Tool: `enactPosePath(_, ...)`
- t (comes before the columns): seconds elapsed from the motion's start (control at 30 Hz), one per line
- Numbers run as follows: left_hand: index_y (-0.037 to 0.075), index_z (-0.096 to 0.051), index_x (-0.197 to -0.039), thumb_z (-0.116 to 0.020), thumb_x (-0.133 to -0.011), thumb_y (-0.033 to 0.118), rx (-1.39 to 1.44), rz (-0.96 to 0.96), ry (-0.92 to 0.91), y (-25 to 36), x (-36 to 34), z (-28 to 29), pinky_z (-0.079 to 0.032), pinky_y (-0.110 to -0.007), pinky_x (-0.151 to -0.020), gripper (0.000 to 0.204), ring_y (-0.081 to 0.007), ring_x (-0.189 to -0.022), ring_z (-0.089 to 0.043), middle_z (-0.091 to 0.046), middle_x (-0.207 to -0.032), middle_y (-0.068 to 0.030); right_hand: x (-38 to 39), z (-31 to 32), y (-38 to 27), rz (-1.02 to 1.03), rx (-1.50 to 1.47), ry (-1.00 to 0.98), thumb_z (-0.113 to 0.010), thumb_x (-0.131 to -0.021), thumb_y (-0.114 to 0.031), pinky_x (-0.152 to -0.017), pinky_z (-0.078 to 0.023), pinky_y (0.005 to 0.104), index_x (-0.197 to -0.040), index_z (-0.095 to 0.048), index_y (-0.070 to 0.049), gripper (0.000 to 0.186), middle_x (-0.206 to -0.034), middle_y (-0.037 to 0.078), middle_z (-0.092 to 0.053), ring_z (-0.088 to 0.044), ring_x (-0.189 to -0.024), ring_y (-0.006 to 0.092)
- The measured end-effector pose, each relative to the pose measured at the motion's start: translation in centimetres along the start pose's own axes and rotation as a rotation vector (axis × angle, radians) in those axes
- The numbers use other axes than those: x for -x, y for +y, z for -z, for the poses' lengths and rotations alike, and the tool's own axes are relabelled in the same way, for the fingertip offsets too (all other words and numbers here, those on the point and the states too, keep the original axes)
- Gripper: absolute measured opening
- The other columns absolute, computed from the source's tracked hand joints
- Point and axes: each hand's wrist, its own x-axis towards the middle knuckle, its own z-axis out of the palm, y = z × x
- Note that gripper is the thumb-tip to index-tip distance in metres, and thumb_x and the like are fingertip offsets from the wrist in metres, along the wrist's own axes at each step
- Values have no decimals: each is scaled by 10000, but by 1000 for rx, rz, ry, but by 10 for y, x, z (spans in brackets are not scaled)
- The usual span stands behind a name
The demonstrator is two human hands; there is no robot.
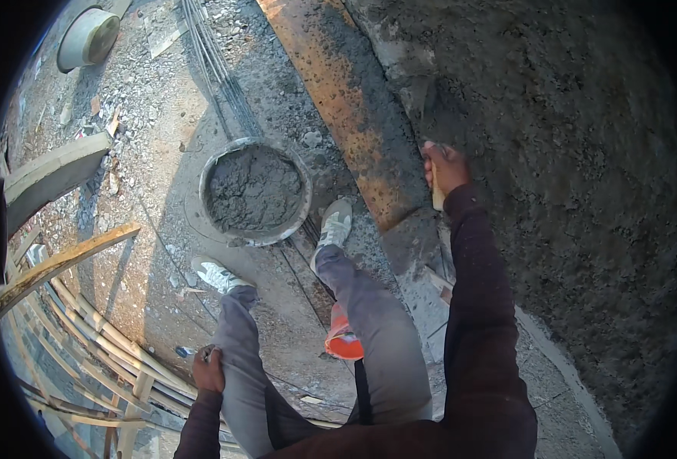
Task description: The person applies mortar to a wall by scooping it from a bucket and throwing it onto the surface using a trowel, periodically adding water from a pail to mix the mortar.
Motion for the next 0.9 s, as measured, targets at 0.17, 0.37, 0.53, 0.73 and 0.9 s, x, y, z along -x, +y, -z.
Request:
enactPosePath(0.17,-41,-729,-1182,-734,-940,345,-102,28,-34,-12,16,15,-503,-448,-1040,455,-392,-1170,-665,-695,-1214,-253,146,22,-40,139,159,145,-673,-1046,-373,-584,-465,287,-1167,-708,-25,371,-765,2,-612,-594,-625,107)
enactPosePath(0.37,-34,-739,-1174,-742,-935,352,-125,0,-95,-31,2,31,-504,-430,-1048,453,-403,-1183,-664,-699,-1232,-255,172,-84,16,532,1137,-45,-615,-1062,-286,-788,-562,493,-1324,-643,-28,369,-1009,145,-687,-723,-930,329)
enactPosePath(0.53,-76,-723,-1191,-727,-954,298,123,-11,-177,-94,-16,71,-498,-409,-1057,443,-374,-1168,-681,-716,-1204,-261,106,-283,62,258,1411,-245,-647,-1024,-322,-958,-561,539,-1231,-680,-46,347,-1239,189,-694,-695,-1108,425)
enactPosePath(0.73,-92,-704,-1204,-716,-978,237,344,32,-256,-119,-42,90,-514,-383,-1030,399,-325,-1126,-706,-735,-1187,-227,73,-434,144,193,721,64,-685,-989,-420,-953,-563,521,-1206,-724,-34,445,-1187,238,-739,-699,-1120,441)
enactPosePath(0.9,-87,-687,-1243,-717,-985,233,356,49,-276,-130,-50,102,-520,-377,-1025,412,-305,-1123,-711,-740,-1206,-219,150,-393,147,143,722,76,-694,-987,-437,-906,-562,531,-1209,-705,-56,441,-1077,245,-753,-702,-1068,451)
